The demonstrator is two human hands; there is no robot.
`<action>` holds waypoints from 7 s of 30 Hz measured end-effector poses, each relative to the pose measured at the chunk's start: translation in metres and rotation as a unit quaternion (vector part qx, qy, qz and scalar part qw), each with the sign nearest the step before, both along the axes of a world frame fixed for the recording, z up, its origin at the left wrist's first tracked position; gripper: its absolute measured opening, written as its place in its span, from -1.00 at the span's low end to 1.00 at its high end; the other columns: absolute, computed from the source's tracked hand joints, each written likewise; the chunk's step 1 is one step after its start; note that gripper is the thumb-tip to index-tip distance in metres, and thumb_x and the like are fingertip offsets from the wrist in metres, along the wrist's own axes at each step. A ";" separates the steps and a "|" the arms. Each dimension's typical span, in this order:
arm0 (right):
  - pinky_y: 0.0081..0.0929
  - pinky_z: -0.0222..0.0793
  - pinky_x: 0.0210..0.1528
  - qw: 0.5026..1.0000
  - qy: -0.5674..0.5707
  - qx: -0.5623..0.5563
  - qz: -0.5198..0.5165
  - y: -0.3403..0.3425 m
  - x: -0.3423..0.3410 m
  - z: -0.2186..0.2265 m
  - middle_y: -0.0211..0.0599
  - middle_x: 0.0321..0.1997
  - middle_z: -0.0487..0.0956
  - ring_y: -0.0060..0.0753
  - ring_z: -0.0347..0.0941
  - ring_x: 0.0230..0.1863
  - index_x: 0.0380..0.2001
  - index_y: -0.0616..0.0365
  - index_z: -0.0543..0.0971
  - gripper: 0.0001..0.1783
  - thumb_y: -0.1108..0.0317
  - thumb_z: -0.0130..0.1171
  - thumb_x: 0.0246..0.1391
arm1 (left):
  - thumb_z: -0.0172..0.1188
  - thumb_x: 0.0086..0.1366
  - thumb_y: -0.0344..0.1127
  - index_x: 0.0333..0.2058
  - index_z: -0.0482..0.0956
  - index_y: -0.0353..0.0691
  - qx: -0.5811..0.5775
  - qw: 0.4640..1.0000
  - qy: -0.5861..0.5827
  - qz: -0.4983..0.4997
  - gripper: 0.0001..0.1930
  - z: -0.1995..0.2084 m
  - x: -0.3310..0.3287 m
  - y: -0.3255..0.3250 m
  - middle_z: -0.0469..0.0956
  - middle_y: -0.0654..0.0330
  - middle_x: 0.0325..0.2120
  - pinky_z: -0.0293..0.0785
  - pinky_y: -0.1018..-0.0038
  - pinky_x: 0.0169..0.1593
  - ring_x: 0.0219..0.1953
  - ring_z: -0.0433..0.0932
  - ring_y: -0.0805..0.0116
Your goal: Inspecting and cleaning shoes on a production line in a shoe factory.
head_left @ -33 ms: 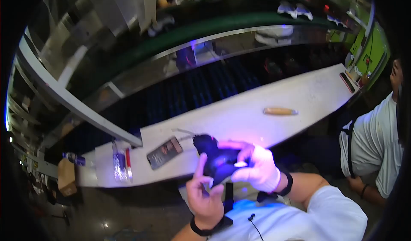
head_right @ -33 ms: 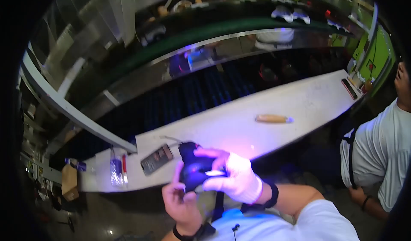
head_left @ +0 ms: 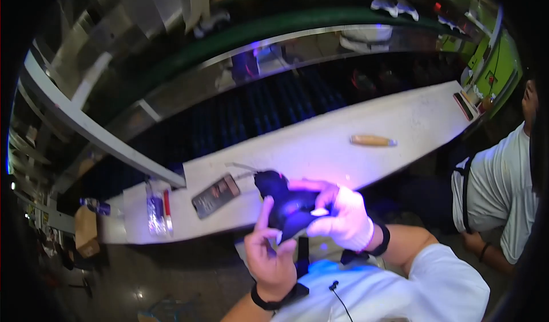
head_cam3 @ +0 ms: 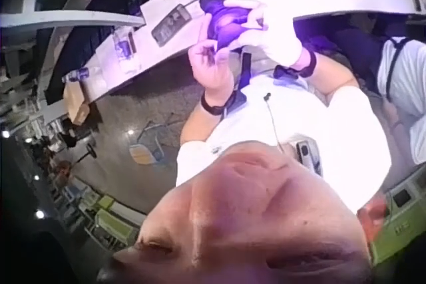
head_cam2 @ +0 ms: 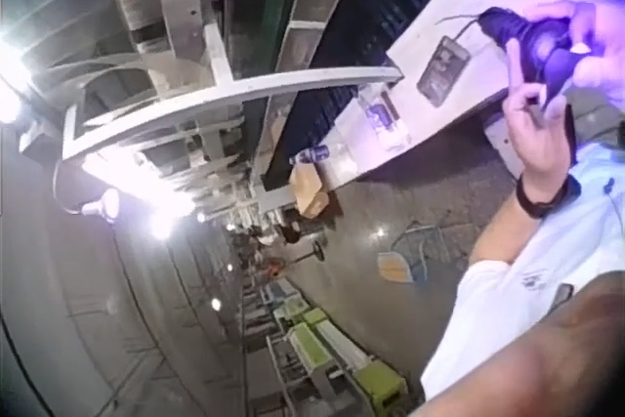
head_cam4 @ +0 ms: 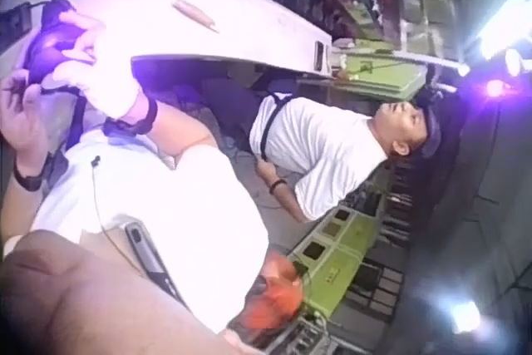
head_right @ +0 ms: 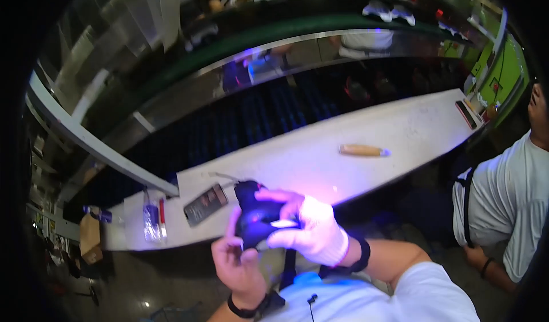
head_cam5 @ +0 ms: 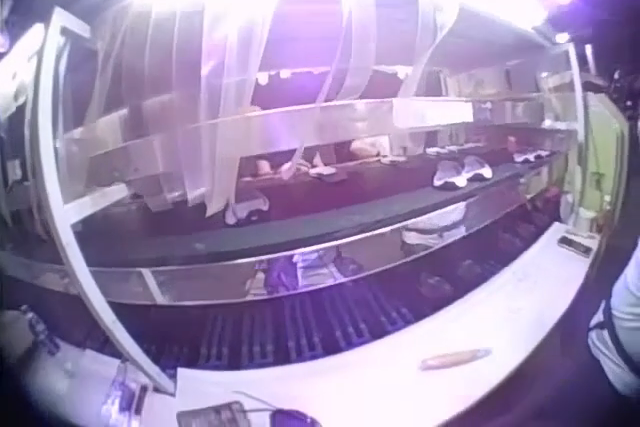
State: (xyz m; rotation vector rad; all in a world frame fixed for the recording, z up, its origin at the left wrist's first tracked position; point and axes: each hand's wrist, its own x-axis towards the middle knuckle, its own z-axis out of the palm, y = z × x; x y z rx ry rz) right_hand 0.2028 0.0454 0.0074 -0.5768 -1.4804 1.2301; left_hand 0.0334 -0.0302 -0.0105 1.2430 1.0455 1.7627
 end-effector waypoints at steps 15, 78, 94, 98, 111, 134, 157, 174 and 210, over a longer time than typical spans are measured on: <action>0.02 0.11 0.54 0.997 0.049 -0.050 0.036 -0.007 -0.002 -0.004 0.21 0.31 0.57 -0.04 0.45 0.39 -0.27 0.13 0.50 -0.55 0.30 0.64 -0.03 | 0.37 0.43 -0.12 -0.05 0.25 -0.26 0.013 1.000 -0.004 -0.018 -0.52 0.002 -0.001 -0.004 0.22 -0.62 0.37 0.11 0.11 0.50 0.50 0.23 -0.17; 0.04 0.53 0.20 0.947 -0.225 0.227 -0.027 0.037 -0.064 -0.100 0.02 0.17 0.59 0.23 0.53 0.16 -0.45 0.22 0.49 -0.77 0.34 0.32 -0.08 | 0.62 0.06 -0.19 -0.20 0.68 -0.21 -0.165 0.960 0.218 -0.067 -0.61 0.031 -0.134 -0.008 0.66 -0.25 0.07 0.26 -0.26 0.42 0.40 0.38 -0.38; 0.14 0.56 0.20 0.923 -0.203 0.326 -0.025 0.018 -0.085 -0.127 -0.02 0.06 0.57 0.17 0.55 0.13 -0.27 0.14 0.41 -0.86 0.45 0.16 0.12 | 0.51 0.07 0.22 0.40 0.31 -0.25 -0.432 0.687 0.579 -0.082 0.04 0.051 -0.120 0.021 0.70 -0.18 -0.09 0.67 0.12 -0.12 -0.12 0.74 -0.15; 0.06 0.55 0.23 0.962 -0.179 0.200 -0.056 0.020 -0.062 -0.121 0.00 0.11 0.55 0.22 0.56 0.18 -0.29 0.16 0.40 -0.57 0.45 0.49 -0.13 | 0.68 -0.04 -0.23 0.28 0.49 -0.36 -0.310 0.863 0.353 -0.184 -0.10 0.095 -0.131 0.029 0.67 -0.14 0.08 0.56 0.25 0.22 0.08 0.71 0.02; -0.11 0.59 0.26 0.950 -0.238 0.198 0.034 0.044 0.046 0.050 -0.08 -0.05 0.77 -0.02 0.74 0.06 -0.16 0.24 0.72 -0.28 0.06 0.78 -0.40 | 0.40 0.10 -0.56 0.24 0.42 -0.39 0.028 0.925 0.377 -0.037 -0.32 -0.058 -0.009 0.031 0.47 -0.19 0.20 0.44 0.05 0.30 0.25 0.46 -0.28; 0.11 0.47 0.36 0.977 -0.198 0.071 0.032 0.040 0.086 0.010 0.04 -0.05 0.75 0.13 0.68 0.15 -0.22 0.28 0.68 -0.39 0.30 0.78 -0.38 | 0.61 0.02 -0.30 -0.21 0.51 -0.22 0.064 0.984 0.166 -0.027 -0.54 -0.044 0.031 0.059 0.52 0.12 -0.33 0.42 -0.24 0.34 -0.25 0.56 0.08; -0.42 0.64 -0.09 0.930 -0.117 -0.331 -0.109 0.076 0.142 -0.088 -0.20 -0.16 0.77 -0.39 0.73 -0.19 -0.08 0.34 0.70 -0.55 0.09 0.27 0.28 | 0.69 -0.14 -0.37 0.50 0.24 -0.15 -0.197 0.899 0.252 -0.298 0.19 -0.019 -0.072 0.135 0.28 0.02 0.48 0.03 0.13 0.59 0.55 0.16 0.06; -0.30 0.35 0.25 0.965 -0.236 0.070 0.085 0.131 -0.003 0.055 -0.21 0.03 0.51 -0.29 0.48 0.12 0.19 0.16 0.53 -0.17 0.10 0.43 -0.23 | 0.85 -0.32 -0.01 0.28 0.38 -0.21 -0.134 0.892 0.400 -0.162 0.17 0.074 -0.062 0.137 0.58 0.15 0.09 0.45 0.36 0.18 0.13 0.56 0.31; -0.37 0.20 0.27 0.994 -0.019 -0.040 0.096 0.126 0.039 0.031 -0.19 0.06 0.38 -0.36 0.32 0.14 0.20 0.23 0.42 -0.18 -0.22 0.14 0.08 | 0.67 -0.12 0.24 -0.16 0.48 -0.31 0.050 0.789 0.611 -0.050 -0.18 0.094 0.016 0.150 0.58 0.13 -0.53 0.60 0.32 -0.48 -0.55 0.67 0.17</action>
